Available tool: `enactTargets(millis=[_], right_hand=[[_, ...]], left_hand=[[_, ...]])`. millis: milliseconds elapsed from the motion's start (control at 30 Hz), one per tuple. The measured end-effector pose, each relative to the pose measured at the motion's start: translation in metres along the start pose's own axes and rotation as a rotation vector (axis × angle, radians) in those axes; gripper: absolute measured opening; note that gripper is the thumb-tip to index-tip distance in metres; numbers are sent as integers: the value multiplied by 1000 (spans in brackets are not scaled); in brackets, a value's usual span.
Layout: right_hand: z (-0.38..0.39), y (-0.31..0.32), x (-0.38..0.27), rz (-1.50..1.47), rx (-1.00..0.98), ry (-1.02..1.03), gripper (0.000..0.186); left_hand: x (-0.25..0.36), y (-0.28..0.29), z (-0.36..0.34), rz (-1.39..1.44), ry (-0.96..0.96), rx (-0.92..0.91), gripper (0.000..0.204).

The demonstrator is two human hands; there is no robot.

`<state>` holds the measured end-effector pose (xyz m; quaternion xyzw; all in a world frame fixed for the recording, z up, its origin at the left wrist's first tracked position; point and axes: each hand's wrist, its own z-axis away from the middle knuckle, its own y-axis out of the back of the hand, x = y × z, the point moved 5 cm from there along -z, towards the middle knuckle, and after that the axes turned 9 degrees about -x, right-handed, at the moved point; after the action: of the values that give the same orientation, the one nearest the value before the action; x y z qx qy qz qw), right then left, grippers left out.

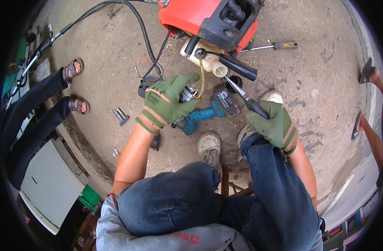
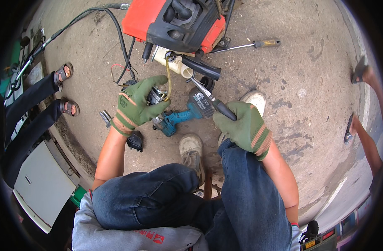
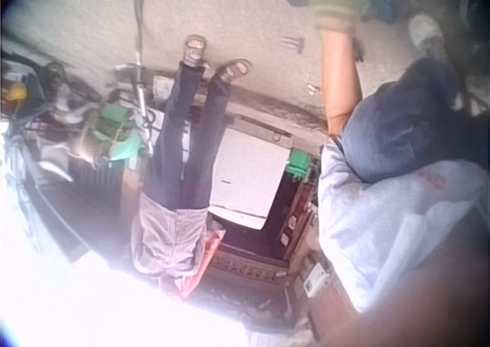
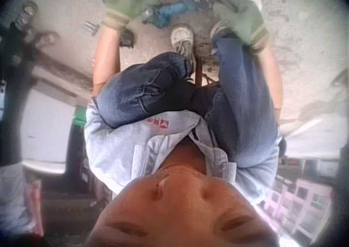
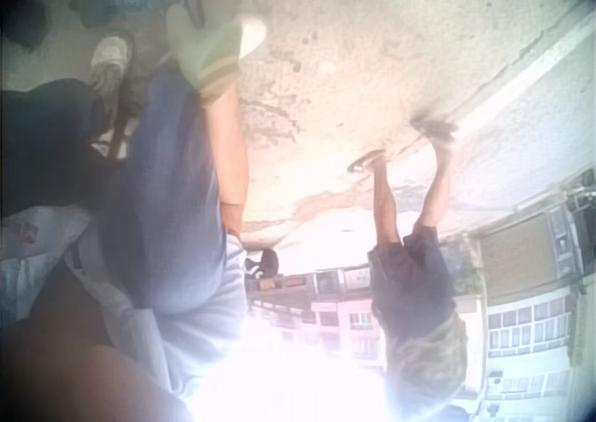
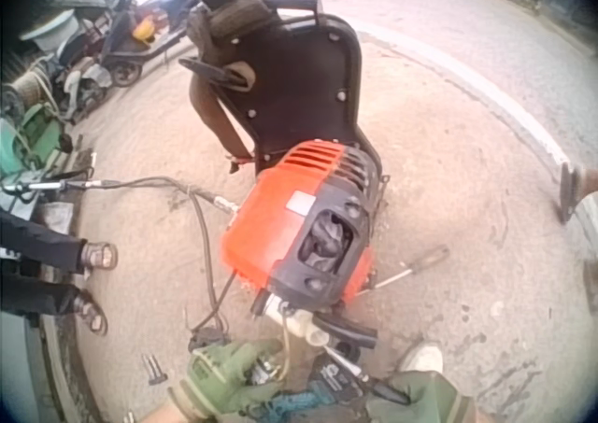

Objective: The person works on a small engine carburetor, using a screwdriver to adjust components and a cordless drill to remove or install parts. They briefly stand to wipe their hands with a cloth, then return to continue adjustments on the carburetor.

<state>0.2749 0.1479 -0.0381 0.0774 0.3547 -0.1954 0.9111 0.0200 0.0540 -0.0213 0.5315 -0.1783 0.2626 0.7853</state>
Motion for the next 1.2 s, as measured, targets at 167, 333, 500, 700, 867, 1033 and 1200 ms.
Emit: enactTargets(millis=[167,333,500,700,867,1033,1200], right_hand=[[0,-1,-2,-7,-3,1,27],[1,-1,-2,-11,-9,4,27],[0,0,-3,2,0,21,27],[1,0,-5,7,-3,8,27],[1,0,-3,-5,4,-3,27],[1,0,-3,2,7,17,28],[1,0,-3,15,6,0,29]], left_hand=[[-1,2,3,-67,33,-35,45],[-12,-5,5,-22,57,15,45],[-6,-4,3,-42,59,-23,51],[-4,-3,3,-56,36,-35,53],[-3,-1,4,-58,47,-36,47],[-8,-3,6,-33,45,-2,43],[-6,-3,6,-52,48,-25,47]])
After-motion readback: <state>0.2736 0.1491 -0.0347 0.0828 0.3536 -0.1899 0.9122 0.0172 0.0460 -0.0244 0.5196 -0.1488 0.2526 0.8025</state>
